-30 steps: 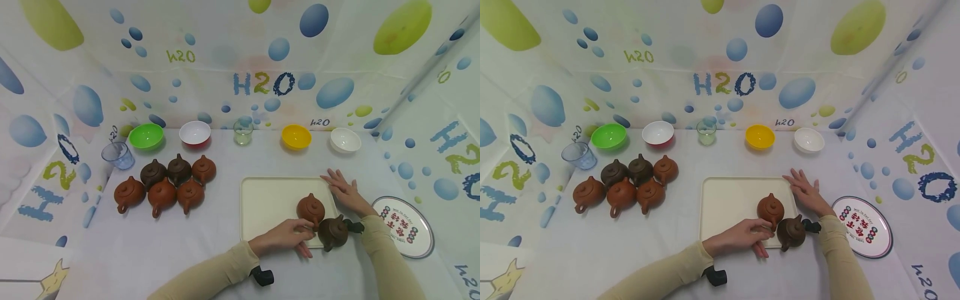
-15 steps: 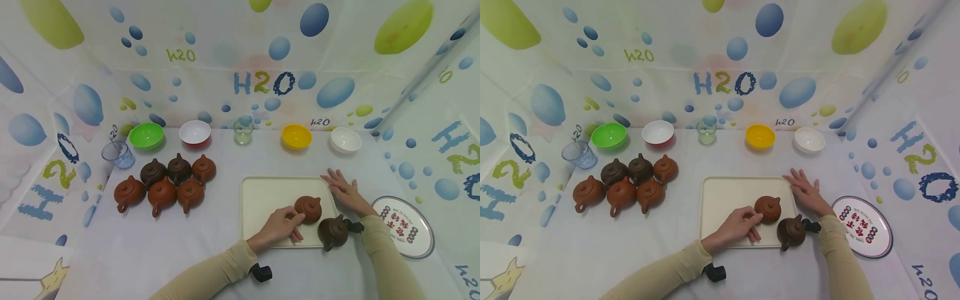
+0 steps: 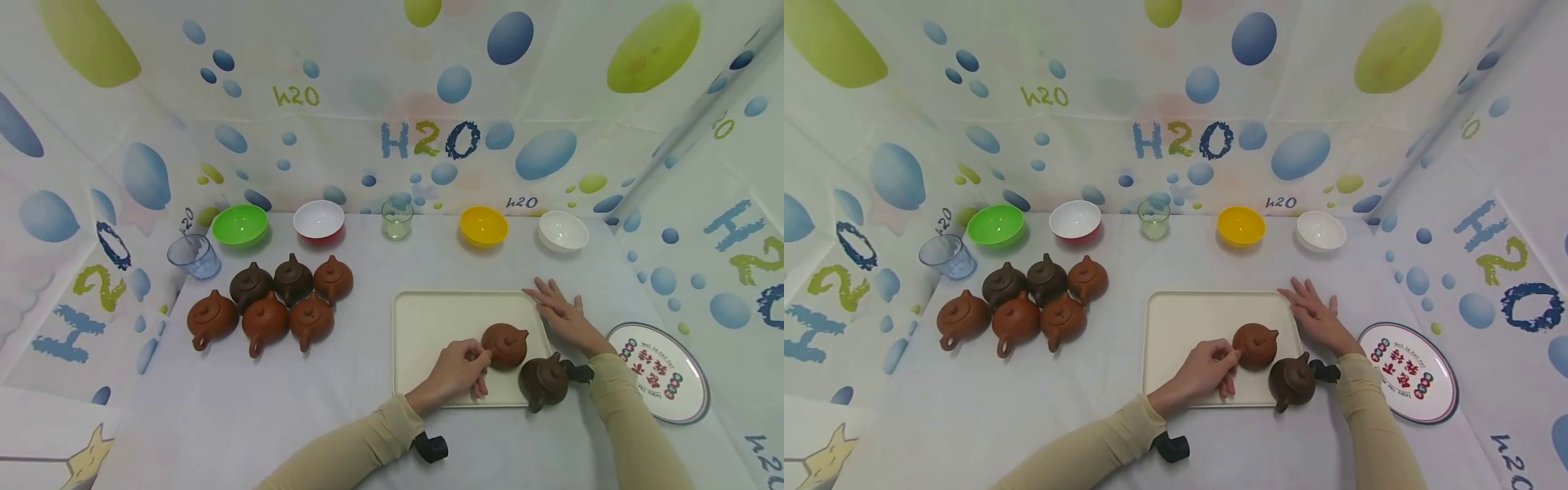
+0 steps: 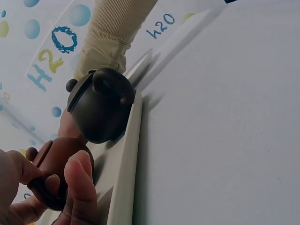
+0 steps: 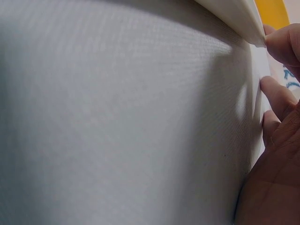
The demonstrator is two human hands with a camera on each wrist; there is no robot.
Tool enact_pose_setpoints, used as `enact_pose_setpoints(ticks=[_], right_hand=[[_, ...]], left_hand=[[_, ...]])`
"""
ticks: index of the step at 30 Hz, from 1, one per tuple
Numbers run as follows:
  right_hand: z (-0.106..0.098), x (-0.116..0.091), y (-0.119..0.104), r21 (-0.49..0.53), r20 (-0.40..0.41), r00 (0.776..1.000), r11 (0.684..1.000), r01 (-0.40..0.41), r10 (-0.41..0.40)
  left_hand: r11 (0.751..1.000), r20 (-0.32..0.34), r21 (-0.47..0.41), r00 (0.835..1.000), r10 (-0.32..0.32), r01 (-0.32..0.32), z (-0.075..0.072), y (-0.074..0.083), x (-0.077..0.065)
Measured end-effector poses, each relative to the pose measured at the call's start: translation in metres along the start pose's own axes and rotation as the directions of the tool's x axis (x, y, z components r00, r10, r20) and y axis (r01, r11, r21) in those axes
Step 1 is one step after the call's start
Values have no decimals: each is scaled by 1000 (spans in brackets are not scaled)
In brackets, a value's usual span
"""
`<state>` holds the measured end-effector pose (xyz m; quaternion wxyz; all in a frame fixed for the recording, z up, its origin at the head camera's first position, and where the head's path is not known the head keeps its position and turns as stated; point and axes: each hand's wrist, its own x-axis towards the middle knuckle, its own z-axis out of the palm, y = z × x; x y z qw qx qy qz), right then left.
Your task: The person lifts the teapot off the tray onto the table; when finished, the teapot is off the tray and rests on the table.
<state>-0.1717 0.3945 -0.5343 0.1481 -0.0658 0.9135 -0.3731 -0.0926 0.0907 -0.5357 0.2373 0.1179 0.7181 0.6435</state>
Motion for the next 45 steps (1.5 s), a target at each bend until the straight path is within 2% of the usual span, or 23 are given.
enact_pose_setpoints(ticks=[23,30,35,45], right_hand=[[1,3,2,-12,1,1000,1000,-18,18],[1,4,2,-6,5,1000,1000,-7,7],[0,5,2,-9,0,1000,1000,4,-4],[1,4,3,-5,-4,1000,1000,6,-6]], left_hand=[[1000,17,-26,1000,-3,4,-3,2,0],[999,-40,-40,999,13,-14,1,-2,-2],[999,-74,-33,996,40,-42,0,3,-5],[999,-65,-32,997,34,-36,-6,14,-8]])
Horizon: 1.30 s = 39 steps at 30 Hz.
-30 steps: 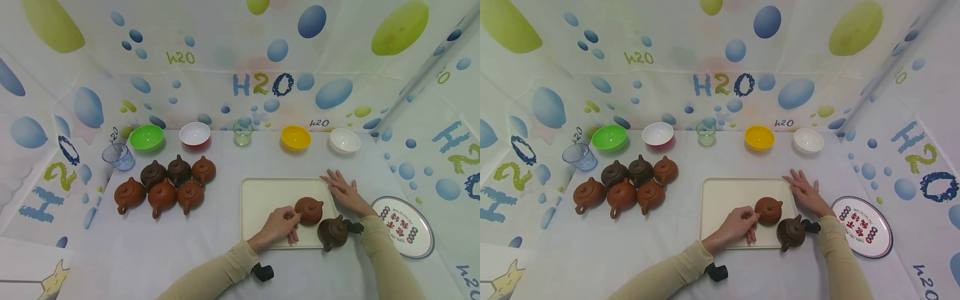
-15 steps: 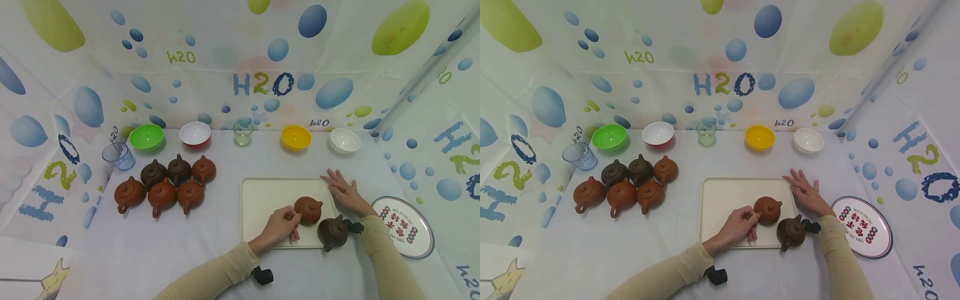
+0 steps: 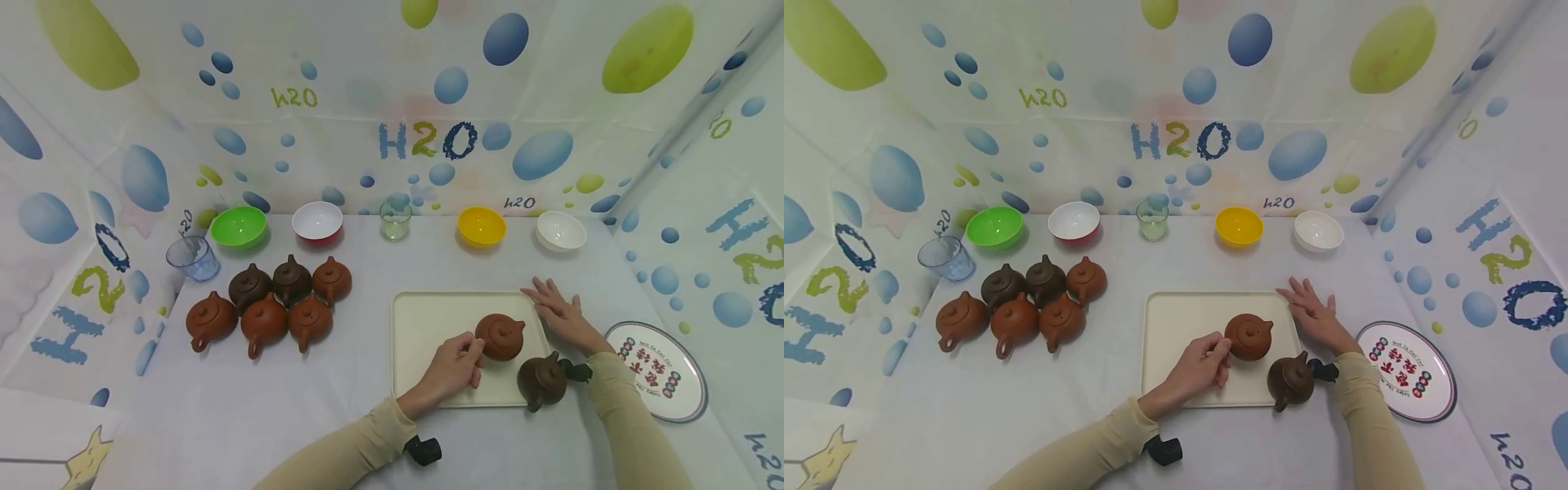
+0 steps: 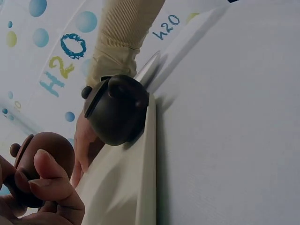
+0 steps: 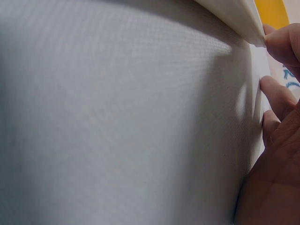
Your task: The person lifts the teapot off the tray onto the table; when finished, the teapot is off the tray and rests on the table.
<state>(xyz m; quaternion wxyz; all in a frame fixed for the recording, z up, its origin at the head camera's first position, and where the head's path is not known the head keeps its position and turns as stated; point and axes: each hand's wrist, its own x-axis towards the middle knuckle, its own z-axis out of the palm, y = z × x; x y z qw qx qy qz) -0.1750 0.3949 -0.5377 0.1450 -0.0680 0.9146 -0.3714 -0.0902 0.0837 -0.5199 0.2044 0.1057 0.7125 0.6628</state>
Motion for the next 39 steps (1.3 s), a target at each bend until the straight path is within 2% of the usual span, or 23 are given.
enact_pose_setpoints(ticks=[11,18,31,39], right_hand=[[0,0,3,-16,5,1000,1000,-2,2],[2,0,-1,-12,6,1000,1000,-18,18],[1,0,0,-4,7,1000,1000,-14,14],[1,0,1,-3,12,1000,1000,-9,9]], left_hand=[[1000,8,-5,1000,-3,3,-3,-4,-2],[1000,-18,-4,1000,-1,1,-11,-3,-7],[1000,-113,-18,993,21,-23,-48,3,-13],[998,-220,-50,975,21,-33,-79,7,-18]])
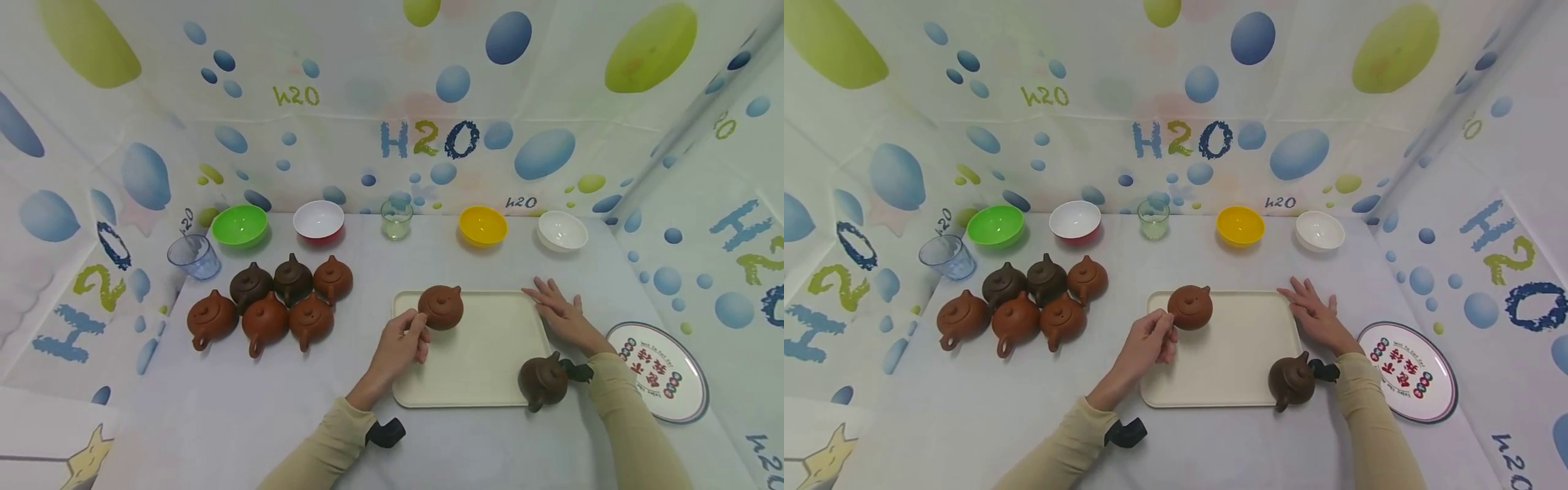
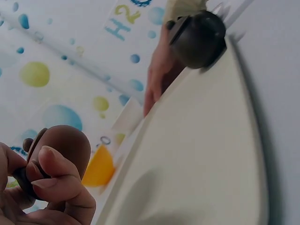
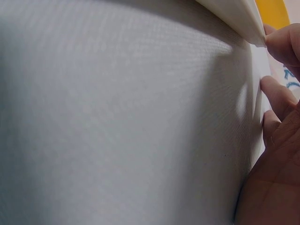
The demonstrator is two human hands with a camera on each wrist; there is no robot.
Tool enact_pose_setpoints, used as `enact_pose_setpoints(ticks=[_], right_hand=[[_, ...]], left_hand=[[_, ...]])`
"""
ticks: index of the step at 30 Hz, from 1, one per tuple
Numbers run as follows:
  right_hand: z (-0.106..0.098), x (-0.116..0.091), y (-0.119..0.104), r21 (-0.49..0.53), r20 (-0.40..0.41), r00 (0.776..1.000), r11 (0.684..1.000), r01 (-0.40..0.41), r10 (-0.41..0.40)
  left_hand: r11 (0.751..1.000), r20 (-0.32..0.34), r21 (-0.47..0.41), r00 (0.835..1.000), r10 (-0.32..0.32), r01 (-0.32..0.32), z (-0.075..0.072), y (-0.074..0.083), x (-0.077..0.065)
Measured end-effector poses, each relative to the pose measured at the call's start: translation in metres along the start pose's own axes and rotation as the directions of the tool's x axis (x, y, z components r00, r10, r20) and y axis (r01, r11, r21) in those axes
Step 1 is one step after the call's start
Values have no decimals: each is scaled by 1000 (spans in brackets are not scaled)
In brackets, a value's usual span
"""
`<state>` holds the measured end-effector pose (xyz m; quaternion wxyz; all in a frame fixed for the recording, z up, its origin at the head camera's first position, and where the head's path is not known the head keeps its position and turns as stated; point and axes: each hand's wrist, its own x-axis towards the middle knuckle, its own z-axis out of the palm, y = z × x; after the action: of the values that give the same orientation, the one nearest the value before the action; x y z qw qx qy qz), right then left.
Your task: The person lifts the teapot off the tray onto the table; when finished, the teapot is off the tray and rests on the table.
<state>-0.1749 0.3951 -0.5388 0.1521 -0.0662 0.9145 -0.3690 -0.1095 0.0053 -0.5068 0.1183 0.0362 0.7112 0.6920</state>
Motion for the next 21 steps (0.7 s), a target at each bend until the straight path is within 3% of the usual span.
enact_pose_setpoints(ticks=[6,12,21], right_hand=[[0,0,0,-2,0,1000,1000,-5,5],[1,-1,1,4,-4,1000,1000,0,0],[1,-1,0,3,-2,1000,1000,2,-2]], left_hand=[[1000,-120,-5,992,-26,26,-28,1,-1],[997,-274,-12,959,-78,78,-53,-7,-8],[990,-368,-15,920,-133,138,-73,-20,-22]])
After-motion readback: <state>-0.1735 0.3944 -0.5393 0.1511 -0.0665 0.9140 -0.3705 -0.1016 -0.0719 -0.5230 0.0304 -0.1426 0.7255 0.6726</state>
